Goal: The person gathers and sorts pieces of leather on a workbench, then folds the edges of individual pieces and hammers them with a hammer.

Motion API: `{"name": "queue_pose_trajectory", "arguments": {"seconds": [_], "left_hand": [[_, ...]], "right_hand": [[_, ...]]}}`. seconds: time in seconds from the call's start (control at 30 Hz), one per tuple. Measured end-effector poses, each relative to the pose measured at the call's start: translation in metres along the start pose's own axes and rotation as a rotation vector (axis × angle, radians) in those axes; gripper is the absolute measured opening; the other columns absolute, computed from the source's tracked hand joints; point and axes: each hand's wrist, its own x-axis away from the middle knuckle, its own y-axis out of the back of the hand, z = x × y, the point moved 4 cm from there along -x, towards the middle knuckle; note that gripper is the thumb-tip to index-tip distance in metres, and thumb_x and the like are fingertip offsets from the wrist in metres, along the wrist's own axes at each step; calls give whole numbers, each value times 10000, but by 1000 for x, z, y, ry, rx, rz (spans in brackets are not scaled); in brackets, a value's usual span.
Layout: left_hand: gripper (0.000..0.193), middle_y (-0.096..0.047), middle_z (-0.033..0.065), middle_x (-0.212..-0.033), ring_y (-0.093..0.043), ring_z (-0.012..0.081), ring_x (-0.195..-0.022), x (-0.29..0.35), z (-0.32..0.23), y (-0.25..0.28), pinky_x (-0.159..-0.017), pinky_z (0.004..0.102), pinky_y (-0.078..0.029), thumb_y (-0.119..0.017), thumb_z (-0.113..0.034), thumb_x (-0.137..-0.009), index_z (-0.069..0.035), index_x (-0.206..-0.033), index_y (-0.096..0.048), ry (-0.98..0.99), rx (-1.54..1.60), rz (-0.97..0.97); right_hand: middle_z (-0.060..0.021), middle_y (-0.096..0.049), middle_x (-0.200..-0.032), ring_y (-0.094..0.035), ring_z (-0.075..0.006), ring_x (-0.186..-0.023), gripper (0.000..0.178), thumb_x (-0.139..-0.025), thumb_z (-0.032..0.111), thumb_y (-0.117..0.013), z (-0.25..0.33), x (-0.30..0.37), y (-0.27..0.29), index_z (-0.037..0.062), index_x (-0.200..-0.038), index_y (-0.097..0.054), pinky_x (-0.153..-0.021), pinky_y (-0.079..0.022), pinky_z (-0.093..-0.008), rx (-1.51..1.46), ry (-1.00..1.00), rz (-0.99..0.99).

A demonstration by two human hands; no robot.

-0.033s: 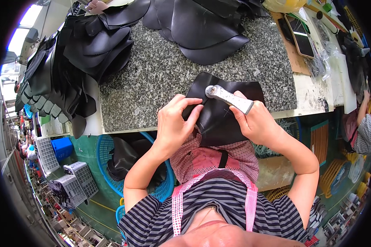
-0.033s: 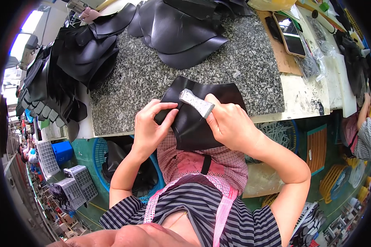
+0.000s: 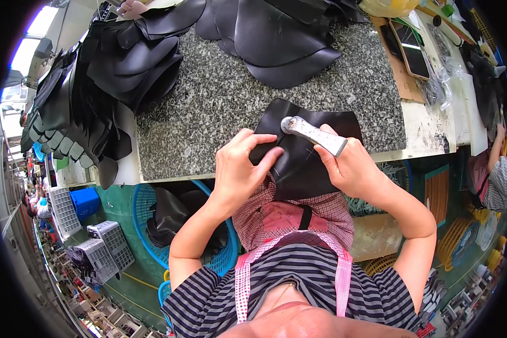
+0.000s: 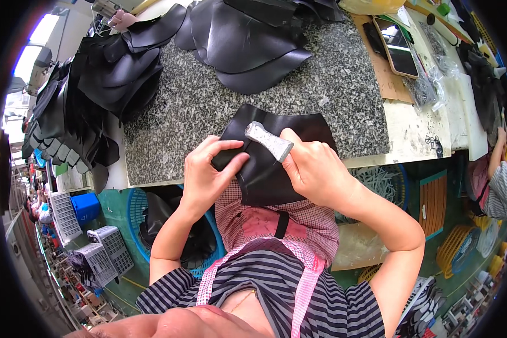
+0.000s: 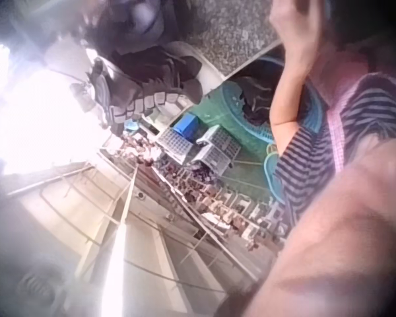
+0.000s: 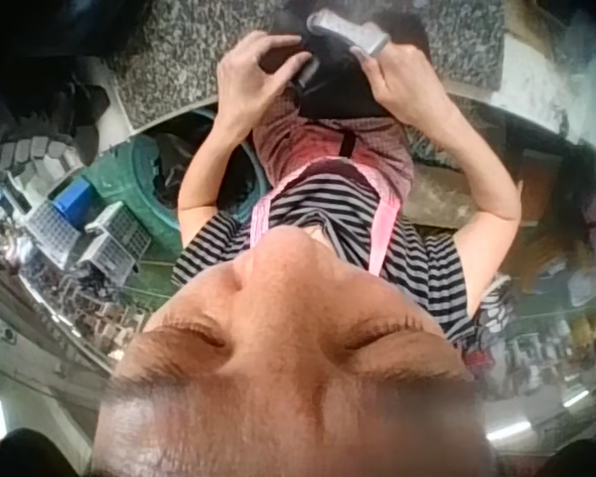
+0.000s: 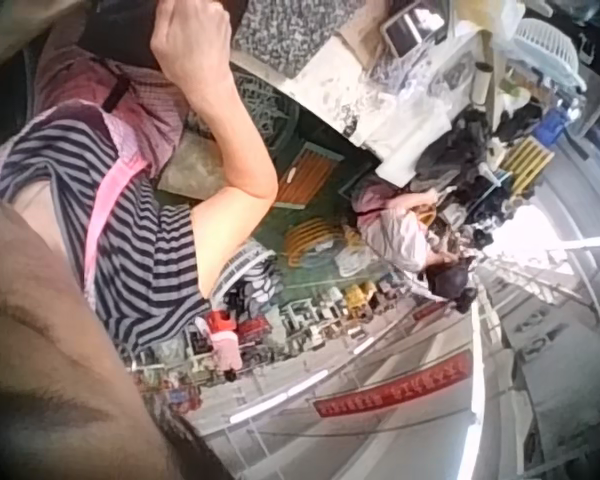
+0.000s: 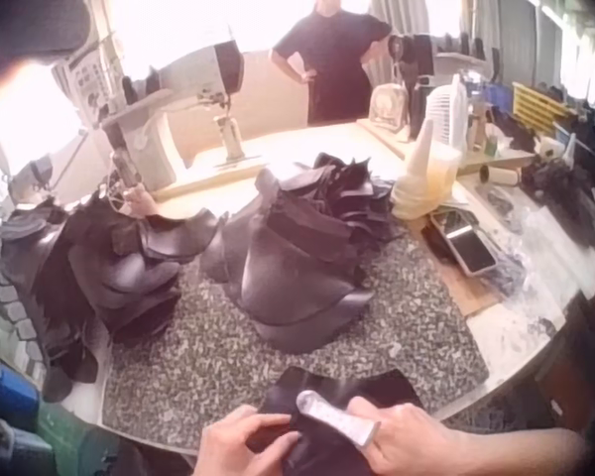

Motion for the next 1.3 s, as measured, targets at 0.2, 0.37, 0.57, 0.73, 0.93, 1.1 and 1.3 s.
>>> {"name": "queue_pose_trajectory", "arguments": {"seconds": [0.2,0.37,0.57,0.73,0.93,1.1,1.3], "left_hand": [[232,-702,93,-862,-702,217,-788,-2,8,1,-700,306,-529,-835,-62,-815,-49,-1040,-784,-51,65,-42],[227,-704,85,-833,-685,182,-749,0,11,-1,-678,295,-524,-848,-49,-795,-57,-1019,-811,-4,37,-49],[241,-687,78,-811,-667,163,-725,-3,11,0,-667,286,-518,-863,-56,-780,-44,-1015,-814,59,78,-45],[245,-668,73,-799,-661,160,-726,-4,9,1,-671,282,-513,-870,-78,-776,-39,-1011,-813,41,47,-45],[258,-651,74,-797,-654,168,-719,-2,13,2,-653,291,-500,-873,-98,-771,-49,-1017,-814,50,74,-31],[252,-651,73,-805,-634,186,-686,-4,12,3,-631,312,-498,-867,-99,-782,-50,-1021,-803,-6,20,-25],[173,-691,99,-849,-673,223,-688,9,14,9,-599,314,-501,-783,-46,-866,-49,-1039,-781,-94,72,-35]], "right_hand": [[-269,-612,-722,-631,-503,-746,151,-1030,122,-517,0,-1,0,-10,-1094,-482,-651,-491,-580,24,-9,26],[-266,-619,-728,-635,-499,-746,169,-1040,127,-508,-2,0,0,-20,-1123,-491,-653,-490,-578,-1,-5,1],[-255,-620,-723,-647,-485,-739,177,-1048,135,-513,9,-6,13,-37,-1090,-521,-647,-497,-553,-25,0,11],[-250,-626,-735,-652,-483,-742,197,-1047,121,-529,38,-7,34,-44,-1092,-627,-638,-504,-527,-19,244,-273],[-246,-604,-707,-645,-487,-751,153,-1001,82,-526,24,-7,21,-29,-1099,-489,-658,-500,-542,42,34,-10],[-246,-620,-715,-646,-493,-753,154,-1005,99,-529,18,-3,-3,2,-1098,-453,-660,-503,-573,77,-32,102],[-256,-595,-813,-605,-496,-740,193,-1036,116,-521,6,2,-10,-14,-1178,-511,-649,-478,-545,-5,-48,75]]}}
